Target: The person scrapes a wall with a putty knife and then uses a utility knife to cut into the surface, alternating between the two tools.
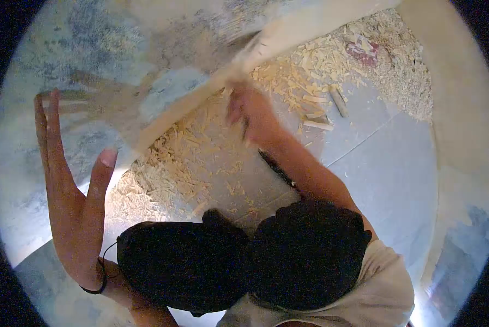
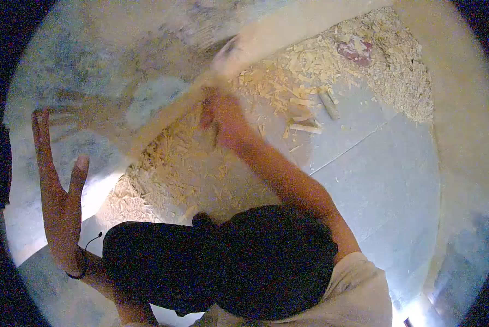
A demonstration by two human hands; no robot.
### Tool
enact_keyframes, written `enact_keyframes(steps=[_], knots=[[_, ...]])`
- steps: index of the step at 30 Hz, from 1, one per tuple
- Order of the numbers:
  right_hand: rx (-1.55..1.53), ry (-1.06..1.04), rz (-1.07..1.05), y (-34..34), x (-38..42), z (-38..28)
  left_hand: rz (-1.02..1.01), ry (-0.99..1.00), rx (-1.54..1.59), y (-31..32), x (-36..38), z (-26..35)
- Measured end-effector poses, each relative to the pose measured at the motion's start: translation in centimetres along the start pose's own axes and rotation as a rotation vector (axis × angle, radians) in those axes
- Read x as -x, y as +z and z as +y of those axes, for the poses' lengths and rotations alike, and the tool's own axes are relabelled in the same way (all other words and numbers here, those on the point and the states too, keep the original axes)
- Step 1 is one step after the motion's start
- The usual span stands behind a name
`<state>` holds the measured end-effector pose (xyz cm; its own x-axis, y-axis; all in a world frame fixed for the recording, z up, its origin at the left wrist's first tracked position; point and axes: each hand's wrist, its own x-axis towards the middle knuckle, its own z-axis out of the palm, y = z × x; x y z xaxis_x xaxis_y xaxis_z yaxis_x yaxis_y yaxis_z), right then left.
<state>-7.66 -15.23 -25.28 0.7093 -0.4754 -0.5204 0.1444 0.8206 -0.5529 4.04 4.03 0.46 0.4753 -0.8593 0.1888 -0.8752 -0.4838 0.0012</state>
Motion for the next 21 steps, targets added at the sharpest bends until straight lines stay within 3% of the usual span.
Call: enact_keyframes(steps=[3, 6, 7, 9, 10, 12, 18, 21], knots=[[-0.229, -0.175, 0.011, -4.6, -4.1, -5.4, 0.000, -0.033, 0.011, -0.4, 0.3, 0.0], [-0.172, -0.224, 0.030, -4.9, -2.6, -5.5, 0.008, -0.025, 0.026, -0.3, 0.3, -0.3], [0.009, -0.242, -0.006, -4.5, -2.0, -4.1, 0.008, -0.025, 0.028, -0.2, 0.2, -0.3], [0.087, -0.105, -0.003, -2.3, -0.6, -0.5, 0.002, -0.030, 0.020, 0.0, 0.2, 0.0], [-0.019, 0.046, 0.036, 0.1, 1.3, 0.3, -0.004, -0.033, 0.009, 0.0, 0.0, 0.3], [0.077, 0.114, 0.014, 1.9, 2.9, 2.4, -0.016, -0.036, 0.005, -0.2, 0.0, 0.4], [0.071, 0.184, 0.044, 4.6, 4.7, 2.8, -0.012, -0.006, 0.026, -0.2, 0.2, -0.4], [0.160, -0.014, 0.001, 2.1, 1.9, 1.7, -0.020, -0.016, 0.018, -0.3, 0.2, -0.1]])
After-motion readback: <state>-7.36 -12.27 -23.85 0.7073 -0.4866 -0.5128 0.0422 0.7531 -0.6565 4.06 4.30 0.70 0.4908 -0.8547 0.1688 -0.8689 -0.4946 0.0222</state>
